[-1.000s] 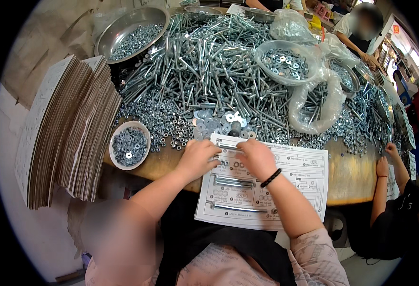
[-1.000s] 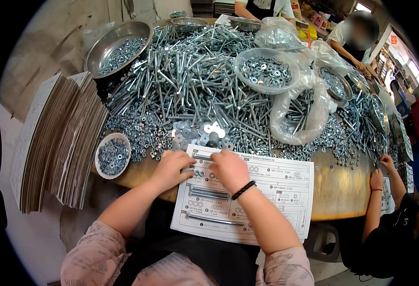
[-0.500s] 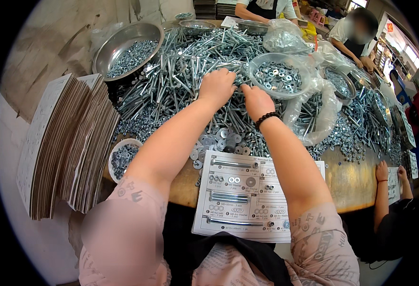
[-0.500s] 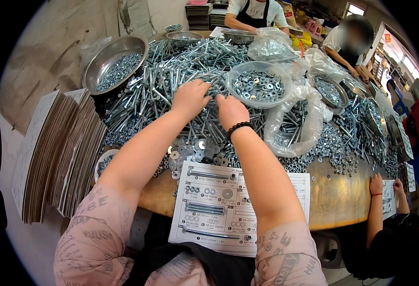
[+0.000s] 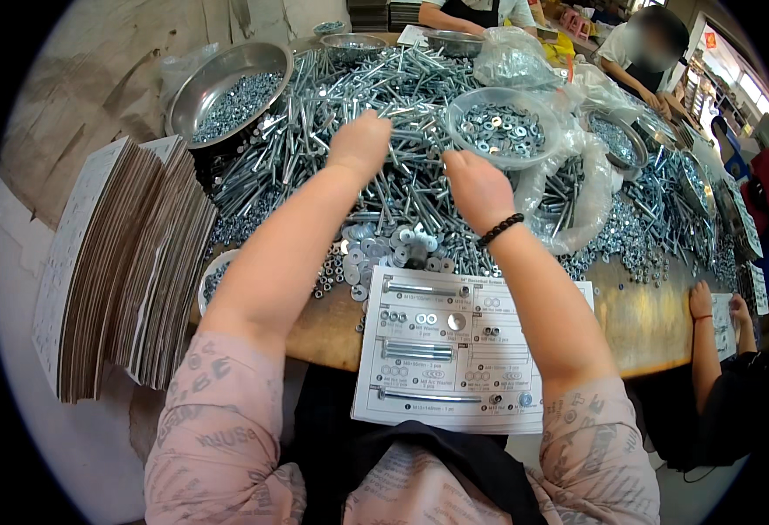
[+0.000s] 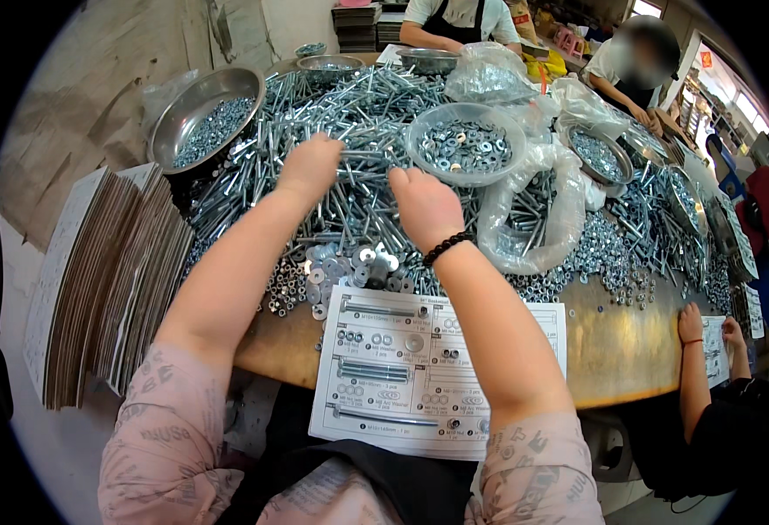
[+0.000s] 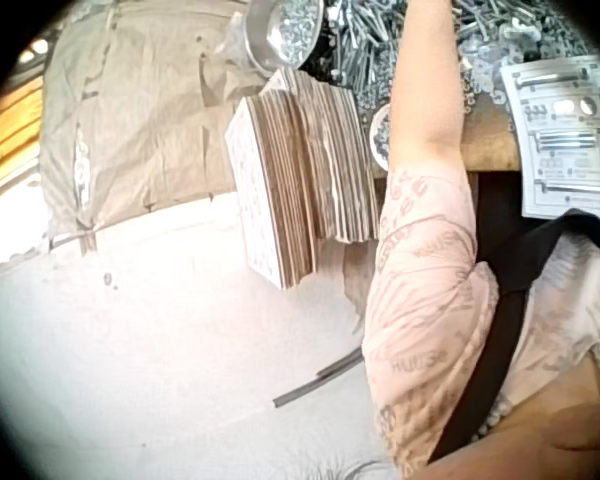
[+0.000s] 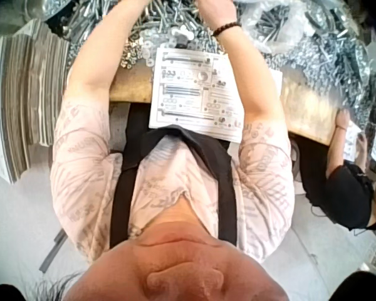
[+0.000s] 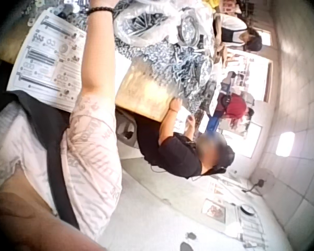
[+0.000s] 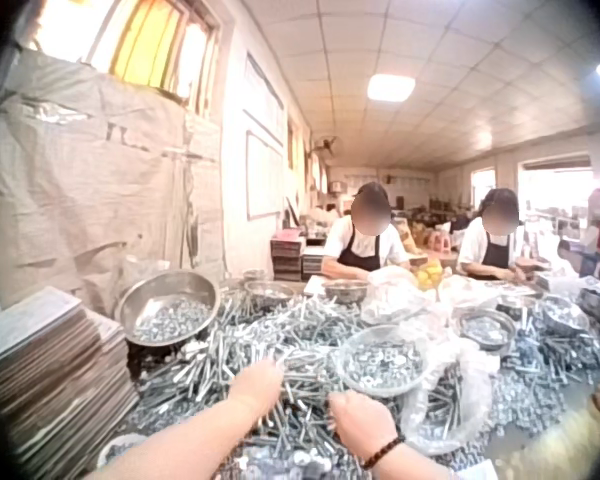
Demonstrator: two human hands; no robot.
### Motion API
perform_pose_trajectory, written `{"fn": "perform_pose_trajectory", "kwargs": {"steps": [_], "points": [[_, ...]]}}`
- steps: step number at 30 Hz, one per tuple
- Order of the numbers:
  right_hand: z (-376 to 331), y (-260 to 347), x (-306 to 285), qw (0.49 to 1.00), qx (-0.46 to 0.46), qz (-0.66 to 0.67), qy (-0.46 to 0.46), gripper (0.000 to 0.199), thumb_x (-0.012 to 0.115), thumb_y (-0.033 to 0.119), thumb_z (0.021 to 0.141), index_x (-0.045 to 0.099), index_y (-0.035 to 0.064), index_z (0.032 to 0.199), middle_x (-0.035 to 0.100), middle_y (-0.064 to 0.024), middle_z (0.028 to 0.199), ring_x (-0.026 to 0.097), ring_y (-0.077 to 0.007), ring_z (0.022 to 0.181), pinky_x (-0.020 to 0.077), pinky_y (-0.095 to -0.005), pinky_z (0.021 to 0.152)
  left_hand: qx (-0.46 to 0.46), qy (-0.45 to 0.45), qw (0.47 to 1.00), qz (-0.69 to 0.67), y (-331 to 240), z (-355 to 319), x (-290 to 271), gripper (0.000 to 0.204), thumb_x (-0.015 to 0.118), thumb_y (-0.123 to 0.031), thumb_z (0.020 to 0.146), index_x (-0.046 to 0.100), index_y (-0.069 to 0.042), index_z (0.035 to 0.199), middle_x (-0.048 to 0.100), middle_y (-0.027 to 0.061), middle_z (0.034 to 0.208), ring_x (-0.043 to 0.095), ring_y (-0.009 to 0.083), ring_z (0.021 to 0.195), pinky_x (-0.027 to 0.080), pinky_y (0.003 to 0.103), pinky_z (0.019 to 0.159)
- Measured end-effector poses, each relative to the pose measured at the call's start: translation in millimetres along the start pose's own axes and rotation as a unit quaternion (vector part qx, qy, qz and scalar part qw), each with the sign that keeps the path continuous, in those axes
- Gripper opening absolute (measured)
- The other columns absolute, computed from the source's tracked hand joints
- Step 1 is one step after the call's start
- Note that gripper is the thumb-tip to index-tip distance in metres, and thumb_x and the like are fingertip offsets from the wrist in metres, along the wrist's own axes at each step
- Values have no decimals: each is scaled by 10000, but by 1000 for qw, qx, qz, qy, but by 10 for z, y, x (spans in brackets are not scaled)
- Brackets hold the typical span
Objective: The person sorts metal fasteners including bolts, nuts, and washers from a large pile on a table and places them onto printed instruction sheets. The person repeatedly picks up items and arranges them on the sheets while other workers are visible in the background.
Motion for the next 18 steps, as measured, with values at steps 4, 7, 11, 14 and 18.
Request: {"fn": "perform_pose_trajectory", "kwargs": {"steps": [4, 7, 11, 14, 18], "points": [[-364, -109, -460, 972, 50, 186, -135, 190, 575, 107, 807, 534, 41, 981, 604, -132, 899, 582, -308, 818, 473, -367, 682, 13, -63, 992, -106, 150, -384, -469, 153, 535, -152, 815, 623, -39, 872, 577, 149, 894, 556, 338, 836, 451, 418, 730], [-839, -341, -585, 839, 200, 497, -100, 141, 493, 105, 887, 514, 27, 1003, 635, -80, 901, 603, -135, 722, 451, -223, 585, 78, -24, 973, -214, -167, -849, -595, 168, 575, -119, 796, 635, -39, 931, 582, 120, 847, 563, 282, 828, 449, 359, 740], [-1527, -506, -771, 762, 269, 571, -144, 109, 461, 80, 900, 472, 20, 990, 623, -79, 845, 527, -69, 573, 380, -165, 487, 134, 110, 927, -331, -937, -1549, -261, 197, 600, -129, 785, 632, -59, 967, 590, 99, 893, 571, 269, 845, 460, 341, 746], [-1884, -511, -788, 788, 287, 535, -104, 103, 506, 47, 862, 493, 27, 962, 596, -45, 734, 462, -46, 523, 355, -171, 464, 165, 173, 898, -370, -1467, -1953, 81, 188, 588, -127, 798, 632, -85, 976, 585, 87, 892, 574, 260, 831, 470, 341, 719], [-2173, -271, -993, 949, 241, 203, -10, 245, 710, 93, 713, 581, 30, 912, 593, -84, 704, 564, -166, 571, 447, -275, 533, 93, 307, 835, -447, -1887, -2162, 451, 228, 575, -142, 811, 607, -96, 1032, 575, 88, 872, 570, 268, 809, 478, 350, 691]]}}
Point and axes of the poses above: each hand's wrist, its own z-axis towards the middle knuckle, its own x-axis out of the palm, y = z × x, the point moved 6 cm from there along z, towards the middle knuckle
